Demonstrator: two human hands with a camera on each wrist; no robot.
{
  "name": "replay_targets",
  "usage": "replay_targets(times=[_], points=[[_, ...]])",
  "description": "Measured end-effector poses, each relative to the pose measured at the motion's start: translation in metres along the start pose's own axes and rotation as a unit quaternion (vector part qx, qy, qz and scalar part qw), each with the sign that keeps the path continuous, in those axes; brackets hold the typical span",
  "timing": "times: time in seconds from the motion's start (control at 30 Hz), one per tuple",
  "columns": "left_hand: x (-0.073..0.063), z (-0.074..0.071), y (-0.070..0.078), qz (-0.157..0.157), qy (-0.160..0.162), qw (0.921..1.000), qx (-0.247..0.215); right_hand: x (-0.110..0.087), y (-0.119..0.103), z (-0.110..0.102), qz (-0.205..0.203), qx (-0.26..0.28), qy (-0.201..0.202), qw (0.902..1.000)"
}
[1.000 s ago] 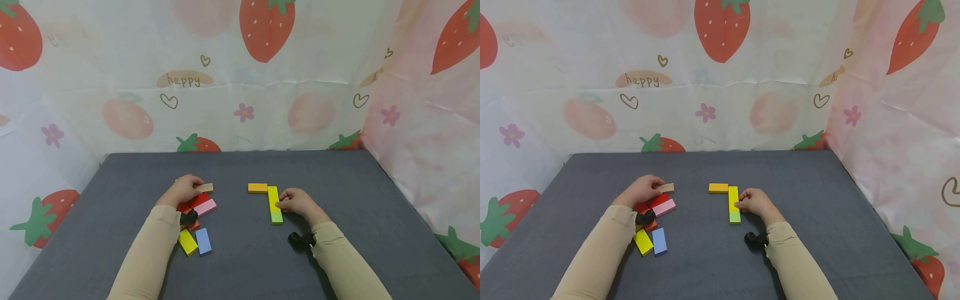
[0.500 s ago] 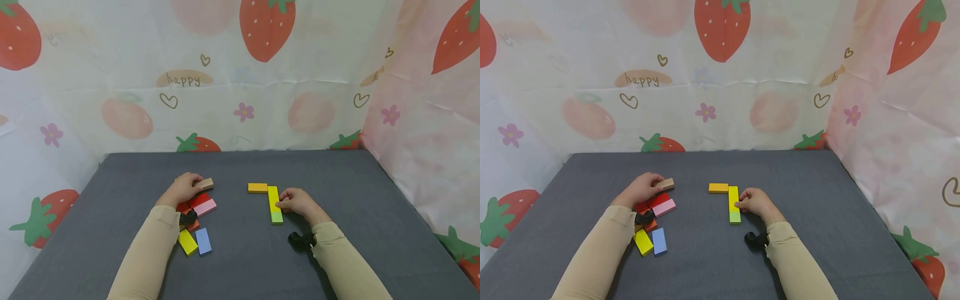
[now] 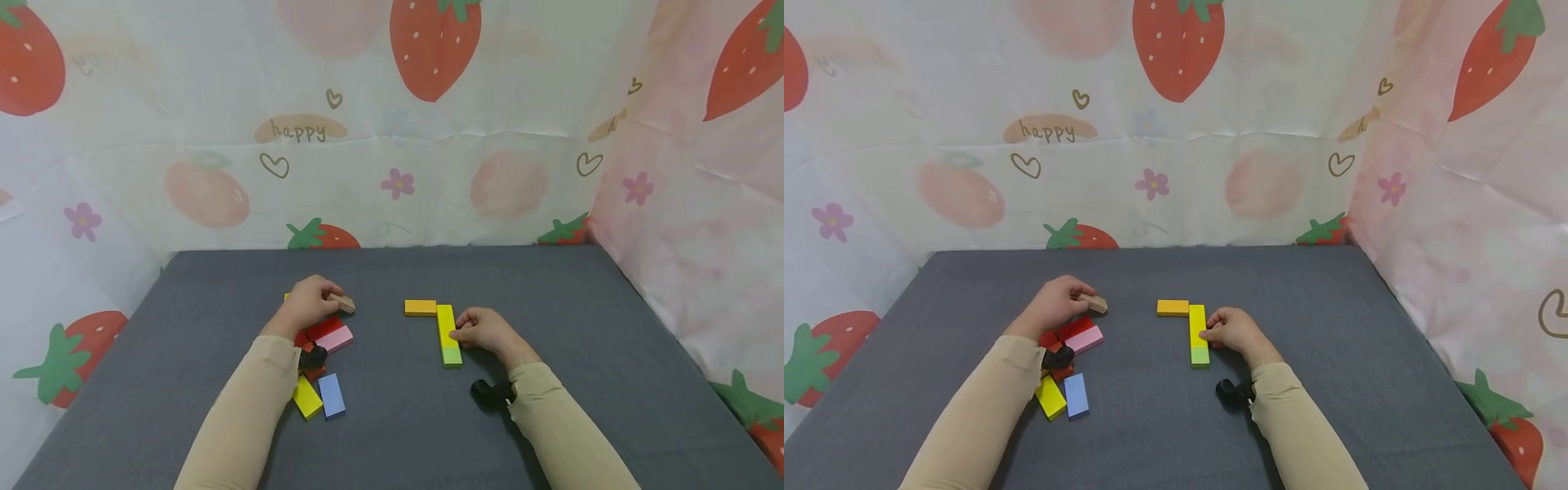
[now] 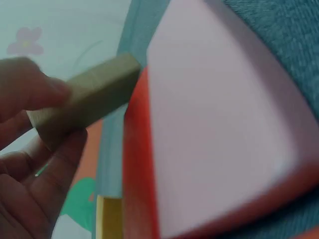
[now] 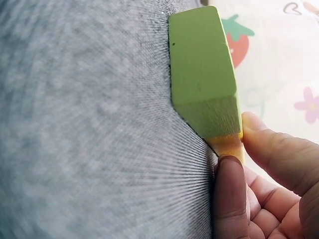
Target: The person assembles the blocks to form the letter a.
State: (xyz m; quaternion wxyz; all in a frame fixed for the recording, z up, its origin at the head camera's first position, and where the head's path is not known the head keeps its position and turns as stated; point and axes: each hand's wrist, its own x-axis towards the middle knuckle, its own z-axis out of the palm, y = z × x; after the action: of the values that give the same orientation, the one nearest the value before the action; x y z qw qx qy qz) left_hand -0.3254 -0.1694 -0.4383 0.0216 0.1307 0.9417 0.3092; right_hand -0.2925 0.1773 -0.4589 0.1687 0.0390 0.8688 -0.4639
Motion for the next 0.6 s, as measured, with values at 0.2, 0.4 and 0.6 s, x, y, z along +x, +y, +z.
replay_targets(times=[0.2,0.4,0.6], points=[[0.003,0.002,0.007,-0.015,0.011,0.9997,-0.016,0.0,-0.001,0.0,-0.004,0.002,-0.002,1.0],[0.007,0.006,0.014,-0.009,0.004,0.9986,-0.053,0.0,0.0,0.001,-0.005,0.004,0.003,1.0],[0.014,0.015,0.026,-0.019,-0.018,0.9967,-0.076,0.001,0.001,0.001,-0.002,0.005,0.003,1.0]])
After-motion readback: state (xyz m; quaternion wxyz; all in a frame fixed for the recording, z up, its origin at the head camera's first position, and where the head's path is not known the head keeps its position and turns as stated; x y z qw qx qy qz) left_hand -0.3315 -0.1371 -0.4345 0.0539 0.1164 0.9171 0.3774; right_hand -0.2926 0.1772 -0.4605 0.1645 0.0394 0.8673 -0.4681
